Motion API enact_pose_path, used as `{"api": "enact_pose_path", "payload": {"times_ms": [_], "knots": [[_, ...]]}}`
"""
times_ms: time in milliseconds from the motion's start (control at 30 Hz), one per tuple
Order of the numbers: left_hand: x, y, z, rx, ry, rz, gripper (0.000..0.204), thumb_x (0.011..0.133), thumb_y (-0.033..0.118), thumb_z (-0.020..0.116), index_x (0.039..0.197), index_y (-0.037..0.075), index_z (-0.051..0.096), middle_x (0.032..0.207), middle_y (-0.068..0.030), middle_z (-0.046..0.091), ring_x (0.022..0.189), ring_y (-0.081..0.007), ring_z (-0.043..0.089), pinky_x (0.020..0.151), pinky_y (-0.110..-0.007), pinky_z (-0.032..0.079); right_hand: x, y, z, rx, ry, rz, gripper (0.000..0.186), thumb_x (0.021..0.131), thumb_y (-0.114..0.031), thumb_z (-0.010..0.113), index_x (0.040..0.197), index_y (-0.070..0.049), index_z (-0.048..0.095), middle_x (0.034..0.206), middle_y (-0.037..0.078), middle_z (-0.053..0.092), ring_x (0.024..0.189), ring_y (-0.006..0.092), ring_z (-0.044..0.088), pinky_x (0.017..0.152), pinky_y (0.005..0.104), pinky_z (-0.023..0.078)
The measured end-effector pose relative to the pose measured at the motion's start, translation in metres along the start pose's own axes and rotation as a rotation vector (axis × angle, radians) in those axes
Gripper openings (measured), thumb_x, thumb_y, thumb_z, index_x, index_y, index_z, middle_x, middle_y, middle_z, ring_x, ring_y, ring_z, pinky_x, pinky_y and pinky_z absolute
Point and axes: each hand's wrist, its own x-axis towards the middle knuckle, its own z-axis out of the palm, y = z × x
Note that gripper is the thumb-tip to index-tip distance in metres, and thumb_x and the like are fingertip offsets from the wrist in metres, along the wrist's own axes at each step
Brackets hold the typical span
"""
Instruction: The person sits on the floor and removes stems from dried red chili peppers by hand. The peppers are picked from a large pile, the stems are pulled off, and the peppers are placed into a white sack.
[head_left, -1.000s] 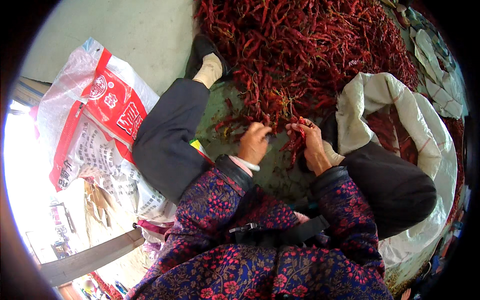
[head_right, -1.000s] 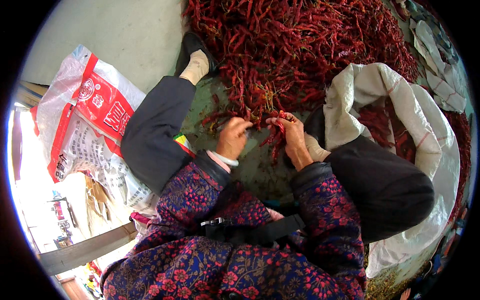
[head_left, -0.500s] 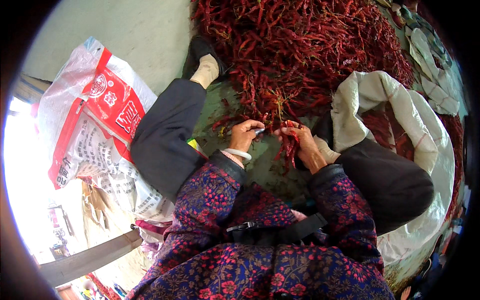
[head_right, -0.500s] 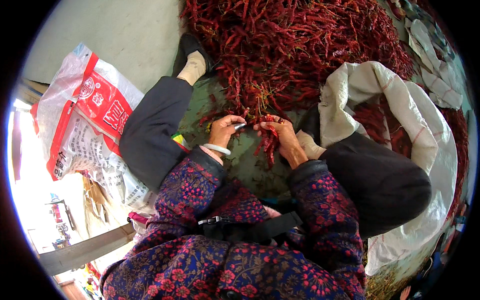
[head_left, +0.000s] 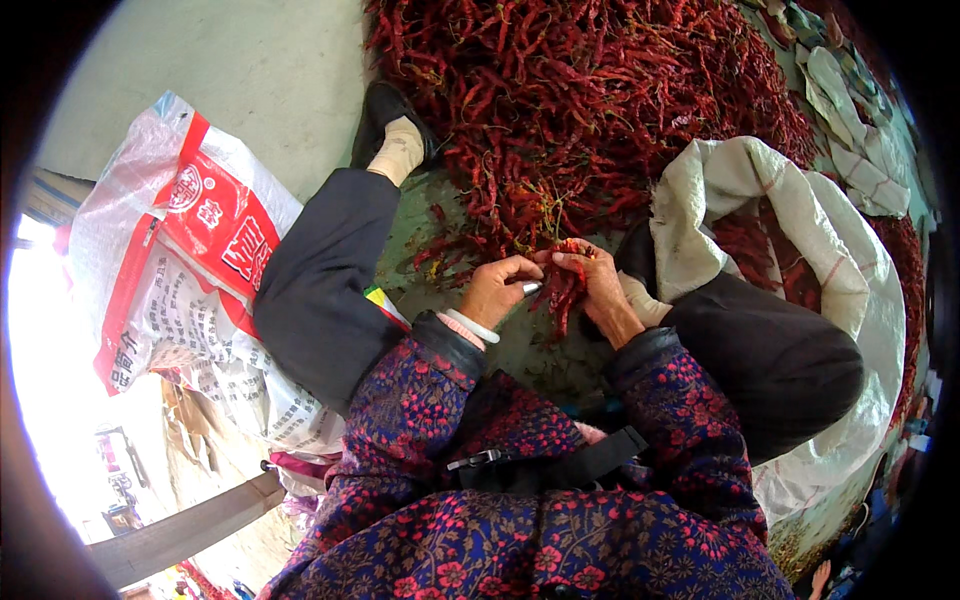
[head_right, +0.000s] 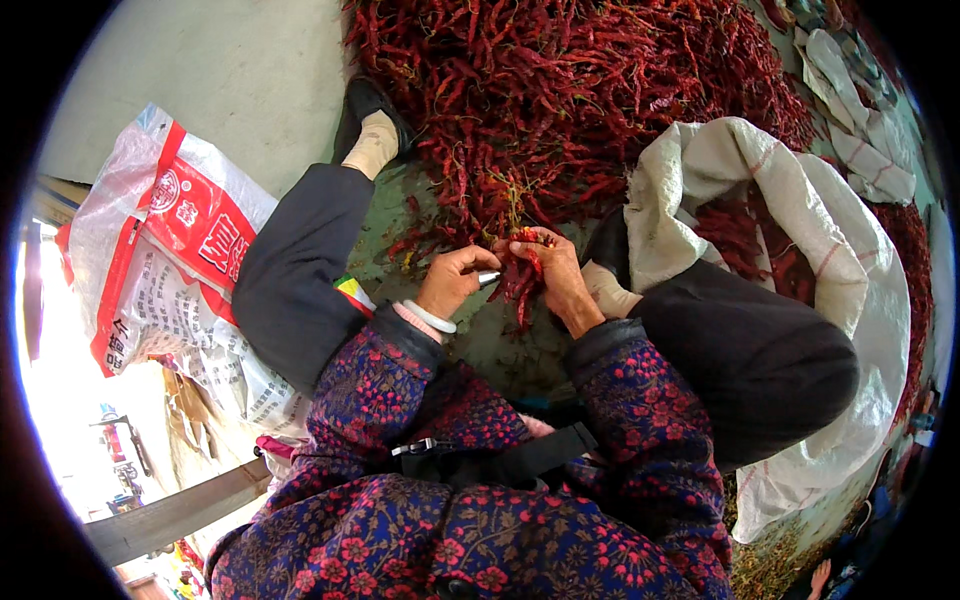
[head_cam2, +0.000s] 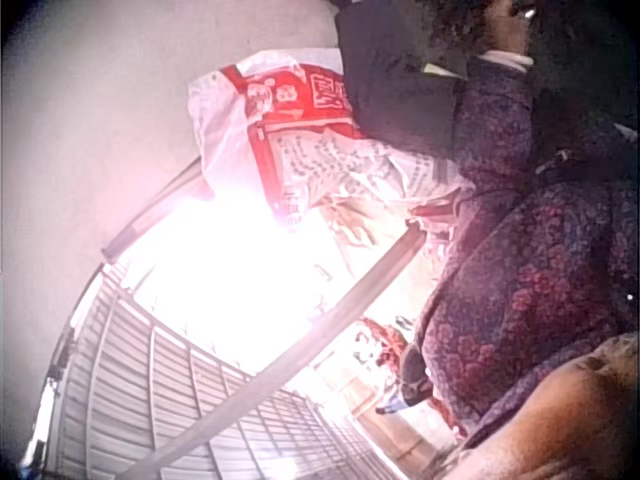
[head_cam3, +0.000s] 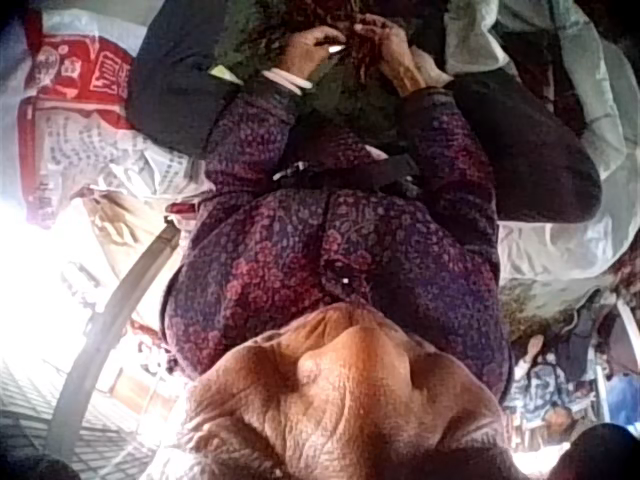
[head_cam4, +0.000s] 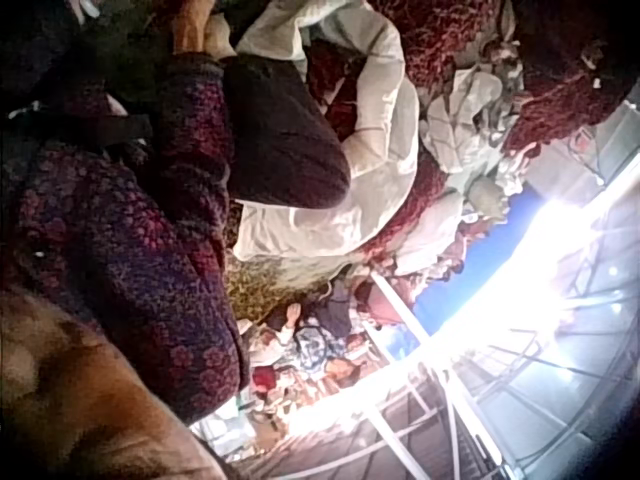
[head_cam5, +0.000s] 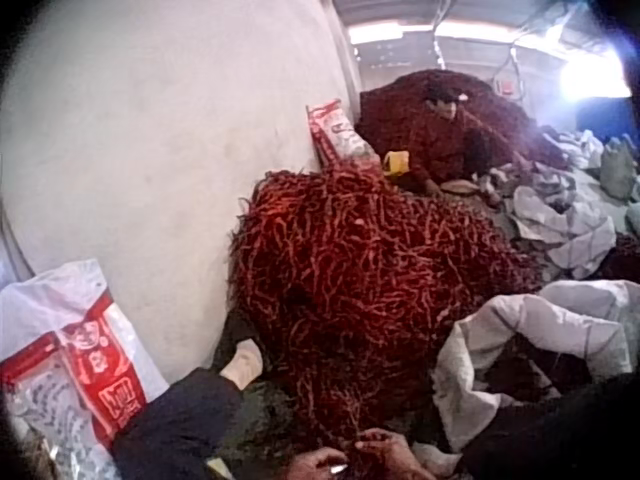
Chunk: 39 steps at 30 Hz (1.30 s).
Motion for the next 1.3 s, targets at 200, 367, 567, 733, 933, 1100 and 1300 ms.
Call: {"api": "enact_pose_path", "payload": {"times_ms": [200, 367, 567, 733, 933, 1100, 1300], "knots": [[-0.01, 0.035, -0.01, 0.818, 0.156, 0.524, 0.036, 0.069, 0.0, 0.053, 0.104, 0.008, 0.053, 0.104, -0.0078, 0.054, 0.087, -0.0268, 0.055, 0.072, -0.035, 0.047, -0.005, 0.007, 0.005, -0.375, 0.002, 0.061, 0.018, 0.074, -0.001, 0.059, 0.091, 0.0, 0.054, 0.075, 0.005, 0.059, 0.065, 0.0094, 0.056, 0.059, 0.021, 0.044], [-0.025, 0.003, -0.01, 0.824, -0.073, 0.281, 0.027, 0.071, -0.001, 0.048, 0.097, 0.004, 0.054, 0.091, -0.0113, 0.054, 0.081, -0.031, 0.056, 0.068, -0.038, 0.046, -0.009, 0.014, 0.01, -0.566, -0.037, 0.153, 0.019, 0.071, -0.006, 0.064, 0.088, 0.002, 0.057, 0.07, 0.004, 0.058, 0.057, 0.0071, 0.052, 0.052, 0.0198, 0.04], [-0.027, -0.006, -0.008, 0.771, -0.121, 0.28, 0.014, 0.071, -0.002, 0.046, 0.084, 0.003, 0.051, 0.079, -0.0132, 0.052, 0.075, -0.0336, 0.054, 0.062, -0.042, 0.044, -0.013, 0.013, 0.011, -0.603, 0.0, 0.212, 0.01, 0.07, -0.005, 0.062, 0.078, 0.0, 0.059, 0.064, 0.002, 0.056, 0.051, 0.0075, 0.049, 0.047, 0.0209, 0.037], [-0.028, -0.016, -0.002, 0.681, -0.096, 0.328, 0.005, 0.074, 0.005, 0.049, 0.079, 0.003, 0.048, 0.075, -0.0145, 0.052, 0.071, -0.0353, 0.054, 0.06, -0.043, 0.044, -0.019, 0.013, 0.007, -0.588, -0.029, 0.178, 0.014, 0.069, -0.005, 0.063, 0.079, 0.005, 0.06, 0.067, 0.004, 0.058, 0.055, 0.0064, 0.051, 0.05, 0.0186, 0.041], [-0.035, -0.018, 0.009, 0.773, -0.038, 0.151, 0.007, 0.076, 0.009, 0.048, 0.079, 0.003, 0.047, 0.075, -0.0169, 0.055, 0.071, -0.0356, 0.054, 0.061, -0.045, 0.043, -0.027, 0.028, 0.021, -0.799, 0.102, -0.066, 0.02, 0.067, -0.007, 0.061, 0.08, 0.007, 0.058, 0.06, 0.006, 0.056, 0.056, 0.0085, 0.052, 0.049, 0.0238, 0.042], [-0.036, -0.02, 0.019, 0.717, 0.078, 0.136, 0.007, 0.076, 0.01, 0.047, 0.073, 0.003, 0.048, 0.067, -0.0178, 0.055, 0.068, -0.0371, 0.054, 0.059, -0.047, 0.042, -0.028, 0.047, 0.014, -0.998, 0.211, -0.207, 0.025, 0.065, -0.015, 0.059, 0.08, 0.006, 0.058, 0.059, 0.017, 0.055, 0.055, 0.0192, 0.055, 0.054, 0.0324, 0.044], [-0.032, -0.033, 0.033, 0.537, 0.215, 0.118, 0.006, 0.072, 0.006, 0.048, 0.067, 0.002, 0.047, 0.06, -0.0216, 0.048, 0.062, -0.0417, 0.049, 0.053, -0.048, 0.036, -0.033, 0.049, 0.016, -1.154, 0.272, -0.272, 0.024, 0.065, -0.016, 0.058, 0.077, 0.005, 0.059, 0.062, 0.019, 0.057, 0.057, 0.0243, 0.057, 0.056, 0.0348, 0.044]]}}
